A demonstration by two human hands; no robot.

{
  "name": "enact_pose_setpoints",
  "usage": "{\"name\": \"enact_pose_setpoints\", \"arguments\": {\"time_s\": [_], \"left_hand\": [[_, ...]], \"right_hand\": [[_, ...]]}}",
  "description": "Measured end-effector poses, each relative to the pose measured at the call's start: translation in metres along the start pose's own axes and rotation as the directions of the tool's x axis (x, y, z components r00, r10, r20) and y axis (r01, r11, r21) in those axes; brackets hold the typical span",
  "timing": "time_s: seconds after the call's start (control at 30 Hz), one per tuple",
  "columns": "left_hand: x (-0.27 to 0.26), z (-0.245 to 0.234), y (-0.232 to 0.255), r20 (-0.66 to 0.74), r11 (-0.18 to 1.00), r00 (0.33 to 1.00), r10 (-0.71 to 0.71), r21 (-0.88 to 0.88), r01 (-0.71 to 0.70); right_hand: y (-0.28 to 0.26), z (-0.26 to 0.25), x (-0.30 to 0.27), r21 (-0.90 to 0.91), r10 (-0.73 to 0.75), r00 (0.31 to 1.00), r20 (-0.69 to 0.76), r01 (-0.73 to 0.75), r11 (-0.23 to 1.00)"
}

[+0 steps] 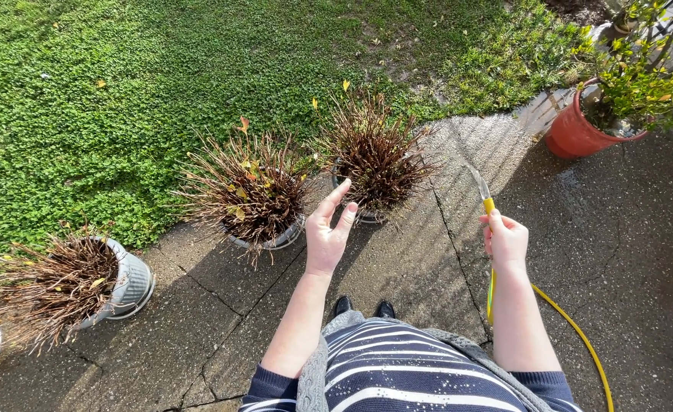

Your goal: The person waters several potted plants on a paved outdoor area using a yellow garden hose. They first water a larger potted shrub, then move to a row of smaller potted plants, directing the water stream at each one in turn.

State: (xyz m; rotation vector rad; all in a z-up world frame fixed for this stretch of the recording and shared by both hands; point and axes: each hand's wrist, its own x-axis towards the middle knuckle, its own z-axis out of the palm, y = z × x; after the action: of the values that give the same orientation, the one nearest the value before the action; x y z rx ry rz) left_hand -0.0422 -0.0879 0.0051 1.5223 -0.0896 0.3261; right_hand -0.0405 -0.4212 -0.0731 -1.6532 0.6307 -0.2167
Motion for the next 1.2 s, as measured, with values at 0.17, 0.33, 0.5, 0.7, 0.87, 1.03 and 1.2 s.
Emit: {"name": "enact_pose_setpoints", "arguments": {"time_s": [0.17,0.33,0.5,0.7,0.87,1.03,1.2], "left_hand": [[0.008,0.000,0.005,-0.003,1.000,1.000,0.002,-0.004,-0.002],[0.015,-0.002,0.003,-0.012,1.000,1.000,-0.001,0.002,0.001],[0.020,-0.004,0.003,-0.012,1.000,1.000,-0.007,0.007,0.007],[0.024,-0.006,0.001,-0.022,1.000,1.000,-0.002,0.012,0.002],[0.025,-0.008,-0.005,-0.024,1.000,1.000,0.000,0.025,0.000],[0.024,-0.008,-0.006,-0.026,1.000,1.000,0.001,0.026,0.000],[0.022,-0.009,-0.008,-0.030,1.000,1.000,-0.008,0.027,0.009]], "right_hand": [[-0.010,0.010,0.004,0.021,-0.027,1.000,0.003,0.027,0.999],[-0.019,0.020,0.008,0.013,-0.033,0.999,0.020,0.033,0.999],[-0.021,0.029,0.013,0.029,-0.038,0.999,0.034,0.037,0.999],[-0.013,0.037,0.023,0.043,-0.050,0.996,0.077,0.046,0.998],[-0.001,0.046,0.027,0.040,-0.040,0.992,0.121,0.036,0.999],[-0.004,0.050,0.014,0.024,-0.005,0.985,0.172,0.001,1.000],[0.012,0.050,0.015,0.004,0.046,0.976,0.211,-0.048,0.999]]}}
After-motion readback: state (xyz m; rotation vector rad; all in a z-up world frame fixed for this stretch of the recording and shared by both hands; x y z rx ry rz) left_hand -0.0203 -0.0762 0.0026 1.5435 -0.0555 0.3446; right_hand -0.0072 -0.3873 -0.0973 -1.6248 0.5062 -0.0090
